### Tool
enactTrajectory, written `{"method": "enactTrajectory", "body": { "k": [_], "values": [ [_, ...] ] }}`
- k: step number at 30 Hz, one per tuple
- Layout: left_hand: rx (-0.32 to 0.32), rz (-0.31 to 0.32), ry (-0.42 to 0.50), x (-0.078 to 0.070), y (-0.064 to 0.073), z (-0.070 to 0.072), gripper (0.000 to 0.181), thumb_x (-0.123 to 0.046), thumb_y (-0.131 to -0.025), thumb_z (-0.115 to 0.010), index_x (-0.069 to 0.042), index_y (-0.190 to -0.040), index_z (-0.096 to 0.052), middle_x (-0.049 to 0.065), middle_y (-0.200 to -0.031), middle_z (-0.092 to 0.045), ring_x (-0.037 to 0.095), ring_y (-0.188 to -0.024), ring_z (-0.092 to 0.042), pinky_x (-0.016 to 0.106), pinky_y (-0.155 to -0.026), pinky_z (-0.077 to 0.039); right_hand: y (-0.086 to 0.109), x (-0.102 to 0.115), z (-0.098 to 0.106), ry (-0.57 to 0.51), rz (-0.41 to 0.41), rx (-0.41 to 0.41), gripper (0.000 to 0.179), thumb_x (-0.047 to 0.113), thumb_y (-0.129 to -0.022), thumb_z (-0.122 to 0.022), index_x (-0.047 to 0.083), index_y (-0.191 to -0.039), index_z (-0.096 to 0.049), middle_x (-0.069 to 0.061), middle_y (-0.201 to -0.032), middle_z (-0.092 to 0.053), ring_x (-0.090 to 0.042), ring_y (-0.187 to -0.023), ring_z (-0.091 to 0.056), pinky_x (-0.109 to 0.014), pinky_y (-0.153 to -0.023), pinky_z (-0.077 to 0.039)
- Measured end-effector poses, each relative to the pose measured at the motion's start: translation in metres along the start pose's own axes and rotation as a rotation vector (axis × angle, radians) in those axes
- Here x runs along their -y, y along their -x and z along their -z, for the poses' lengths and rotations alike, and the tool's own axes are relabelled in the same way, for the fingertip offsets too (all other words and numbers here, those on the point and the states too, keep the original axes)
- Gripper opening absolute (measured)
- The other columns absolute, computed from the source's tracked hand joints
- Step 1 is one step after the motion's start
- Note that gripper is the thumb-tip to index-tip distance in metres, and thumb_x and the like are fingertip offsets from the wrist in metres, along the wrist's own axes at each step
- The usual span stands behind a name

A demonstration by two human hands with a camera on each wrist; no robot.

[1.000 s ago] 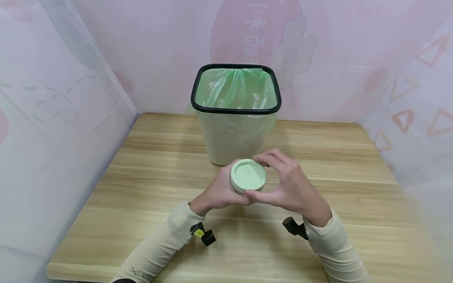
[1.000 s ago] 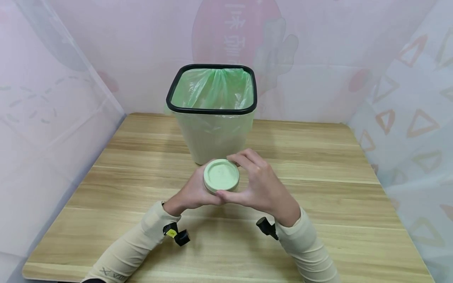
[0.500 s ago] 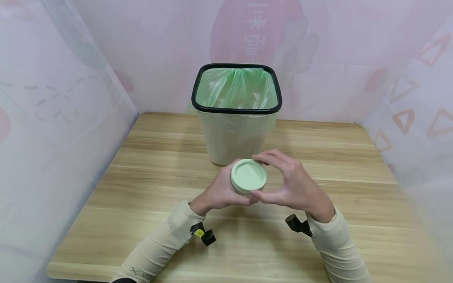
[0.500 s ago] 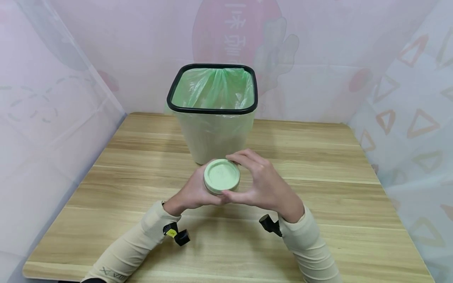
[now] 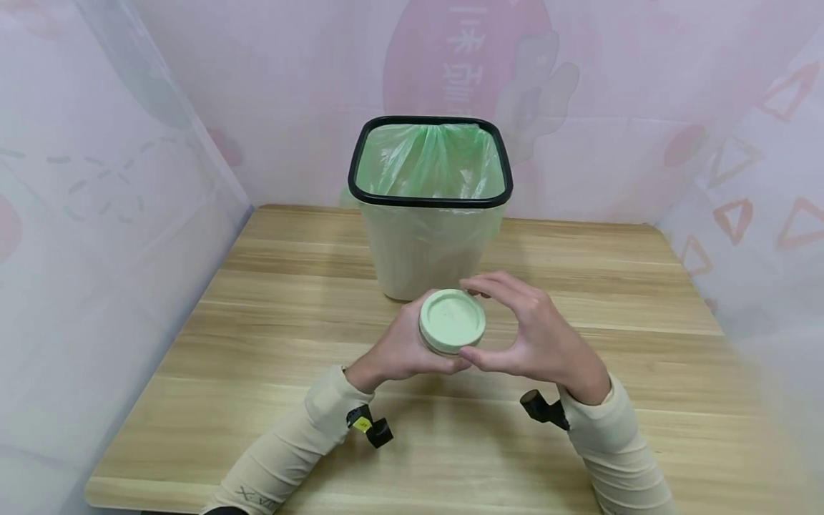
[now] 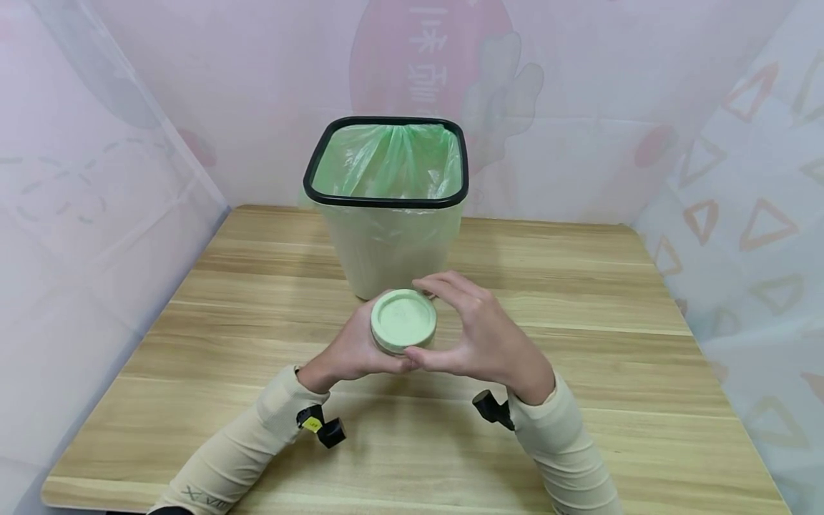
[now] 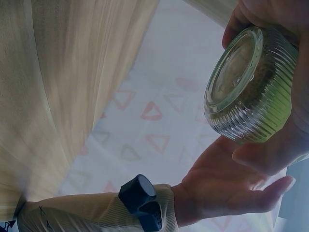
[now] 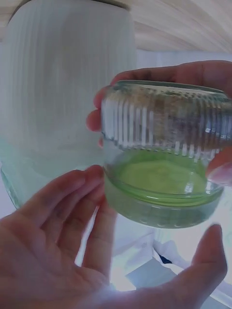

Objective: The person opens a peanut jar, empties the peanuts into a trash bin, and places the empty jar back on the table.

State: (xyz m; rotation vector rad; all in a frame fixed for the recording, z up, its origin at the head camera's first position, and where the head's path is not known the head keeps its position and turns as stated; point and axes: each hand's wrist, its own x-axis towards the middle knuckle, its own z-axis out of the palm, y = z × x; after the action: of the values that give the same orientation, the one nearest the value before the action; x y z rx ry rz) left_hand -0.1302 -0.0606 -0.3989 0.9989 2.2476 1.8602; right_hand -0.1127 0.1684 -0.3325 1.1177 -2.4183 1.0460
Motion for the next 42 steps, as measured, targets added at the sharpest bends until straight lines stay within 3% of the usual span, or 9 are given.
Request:
{"method": "enactTrajectory", "body": {
  "k": [13,21,42],
  "values": [
    [0.001,0.043,0.01,0.0,0.001,0.001,0.083,-0.007,-0.07,-0.094,-0.006,-0.143,-0.055,0.01,-0.133,-0.068,0.022,-0.123,-0.065,0.041,-0.11,-0.053,0.004,0.021,-0.009,0.153,-0.089,-0.107,0.068,0.044,-0.07,-0.096,0.009,-0.122,-0.07,-0.003,-0.117,-0.065,-0.016,-0.105,-0.063,-0.035,-0.094,-0.057],
    [0.001,0.058,-0.008,0.0,0.002,0.0,0.082,-0.008,-0.071,-0.093,-0.005,-0.142,-0.055,0.012,-0.131,-0.069,0.022,-0.12,-0.066,0.039,-0.107,-0.055,0.002,0.018,-0.015,0.154,-0.059,-0.111,0.065,0.04,-0.072,-0.096,0.007,-0.122,-0.07,-0.004,-0.113,-0.064,-0.013,-0.097,-0.064,-0.038,-0.088,-0.059],
    [0.013,0.048,0.007,0.002,0.001,0.0,0.081,-0.008,-0.072,-0.093,-0.004,-0.143,-0.054,0.012,-0.133,-0.068,0.022,-0.121,-0.066,0.039,-0.107,-0.055,0.001,0.011,-0.01,0.105,-0.017,-0.09,0.065,0.034,-0.072,-0.097,0.007,-0.125,-0.071,-0.003,-0.118,-0.068,-0.014,-0.103,-0.066,-0.04,-0.09,-0.06]
  ]
}}
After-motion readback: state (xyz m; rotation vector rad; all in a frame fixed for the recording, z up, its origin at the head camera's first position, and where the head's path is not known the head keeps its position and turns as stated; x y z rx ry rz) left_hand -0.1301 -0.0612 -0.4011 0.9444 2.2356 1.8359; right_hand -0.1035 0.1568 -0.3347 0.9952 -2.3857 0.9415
